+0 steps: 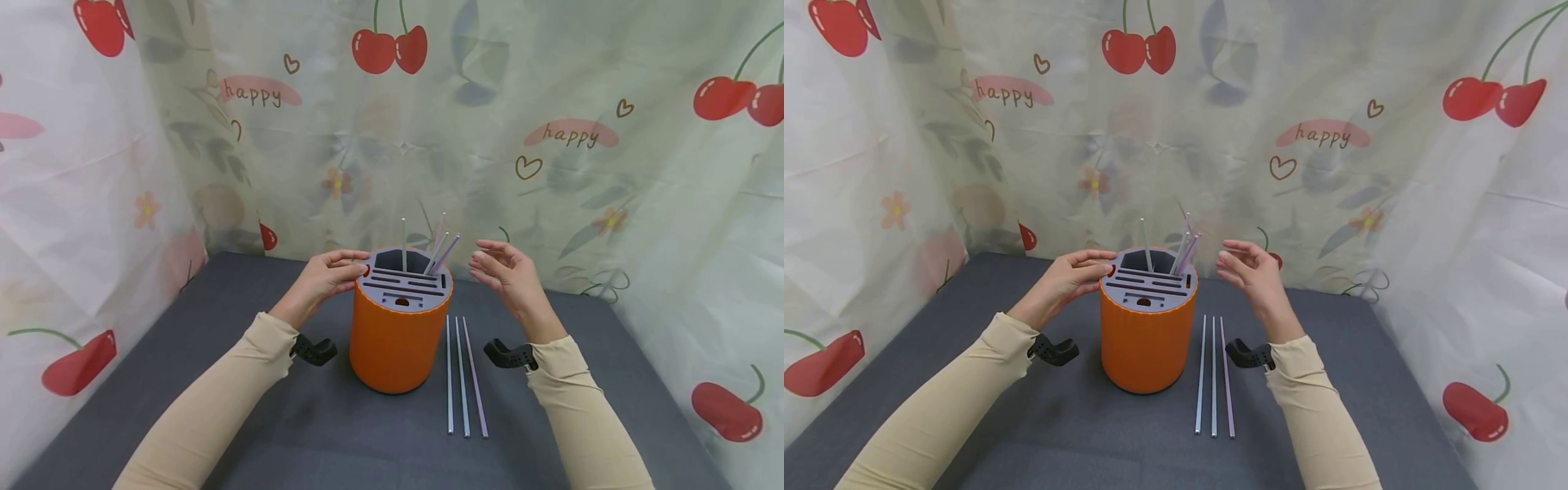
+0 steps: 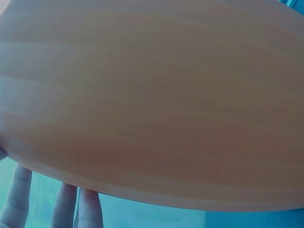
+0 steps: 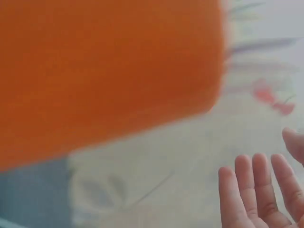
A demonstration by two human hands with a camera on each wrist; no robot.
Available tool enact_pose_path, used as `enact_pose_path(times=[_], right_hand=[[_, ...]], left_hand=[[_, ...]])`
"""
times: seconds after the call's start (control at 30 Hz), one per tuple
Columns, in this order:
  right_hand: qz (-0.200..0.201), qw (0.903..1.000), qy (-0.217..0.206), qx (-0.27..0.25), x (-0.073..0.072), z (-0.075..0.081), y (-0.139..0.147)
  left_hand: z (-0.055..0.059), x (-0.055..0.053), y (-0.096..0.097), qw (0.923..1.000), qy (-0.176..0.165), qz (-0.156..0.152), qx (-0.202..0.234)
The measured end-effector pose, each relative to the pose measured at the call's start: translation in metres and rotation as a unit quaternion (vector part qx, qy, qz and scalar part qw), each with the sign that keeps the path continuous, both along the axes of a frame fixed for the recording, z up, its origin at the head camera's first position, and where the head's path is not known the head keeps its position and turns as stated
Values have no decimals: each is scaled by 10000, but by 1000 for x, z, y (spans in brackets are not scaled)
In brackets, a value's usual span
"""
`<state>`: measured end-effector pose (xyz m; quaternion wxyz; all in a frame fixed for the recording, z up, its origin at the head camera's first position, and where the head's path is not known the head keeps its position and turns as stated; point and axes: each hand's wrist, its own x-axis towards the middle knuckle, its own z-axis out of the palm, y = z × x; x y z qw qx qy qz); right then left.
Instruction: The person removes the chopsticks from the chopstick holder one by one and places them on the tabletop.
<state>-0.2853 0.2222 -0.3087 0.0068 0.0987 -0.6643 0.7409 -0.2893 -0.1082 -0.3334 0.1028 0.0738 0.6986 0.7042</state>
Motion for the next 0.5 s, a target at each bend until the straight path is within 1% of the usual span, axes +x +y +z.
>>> enact_pose_path(times=[0.1,0.23,0.4,0.5], right_hand=[[123,9987,391,-289,7,13,-10],[278,9971,641,-311,11,17,-22],[463,9968,637,-122,9,13,-31],[462,9971,601,38,6,10,-35]], left_hand=[[0,0,0,10000,1,6,-25],[1,0,1,10000,-17,6,-30],[1,0,1,10000,-28,10,-38],[1,0,1,10000,-38,17,-1]])
